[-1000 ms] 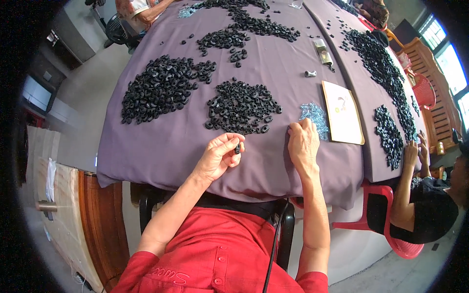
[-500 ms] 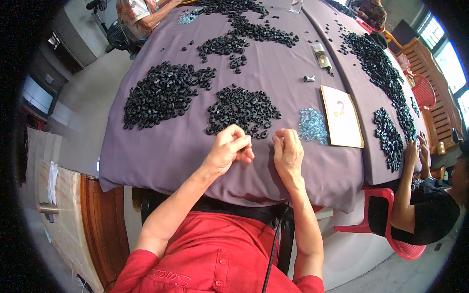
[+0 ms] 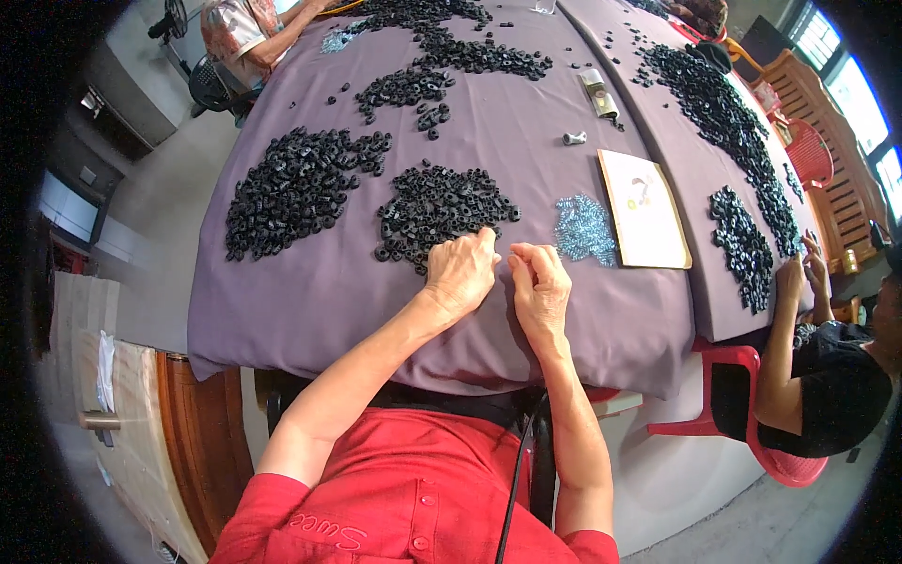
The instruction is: The person assembles small black plastic components by hand, inserting metal pins or clips into them.
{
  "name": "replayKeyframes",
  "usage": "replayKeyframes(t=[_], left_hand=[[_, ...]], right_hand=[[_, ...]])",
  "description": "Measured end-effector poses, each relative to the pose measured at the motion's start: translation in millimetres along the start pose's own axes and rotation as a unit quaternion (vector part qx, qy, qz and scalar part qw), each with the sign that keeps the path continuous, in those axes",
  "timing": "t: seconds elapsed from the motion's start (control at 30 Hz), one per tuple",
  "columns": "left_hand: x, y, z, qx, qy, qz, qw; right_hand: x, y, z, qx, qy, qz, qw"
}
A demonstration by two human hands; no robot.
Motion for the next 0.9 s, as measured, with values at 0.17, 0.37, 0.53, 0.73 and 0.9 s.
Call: replayKeyframes(t=[0.17,0.37,0.53,0.73,0.9], left_hand=[[11.6,-13.9,11.5,0.246,0.045,0.079,0.965],[56.3,-36.7,4.6,0.658,-0.087,0.216,0.716],[67.9,-50.8,-1.8,0.762,-0.074,0.263,0.587],[69.9,-46.8,5.7,0.744,0.013,0.272,0.61],[71.5,-45.6,4.5,0.738,0.019,0.293,0.607]], right_hand=[[0.1,-1.4,2.3,-0.001,0.005,0.014,1.0],[7.7,-14.0,-3.4,-0.052,-0.055,0.014,0.997],[31.5,-21.6,-19.7,-0.153,-0.118,-0.081,0.978],[36.7,-33.0,-26.3,-0.13,-0.131,-0.049,0.982],[40.3,-28.6,-26.2,-0.136,-0.109,-0.054,0.983]])
Point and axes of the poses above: each hand's wrist, its own x-axis away from the middle knuckle, its own z-axis out of the back of the hand, y = z × x, the point moved 5 cm from there along -x, towards the middle knuckle, and after that the axes turned 5 degrees about y, right-handed, at the moved point
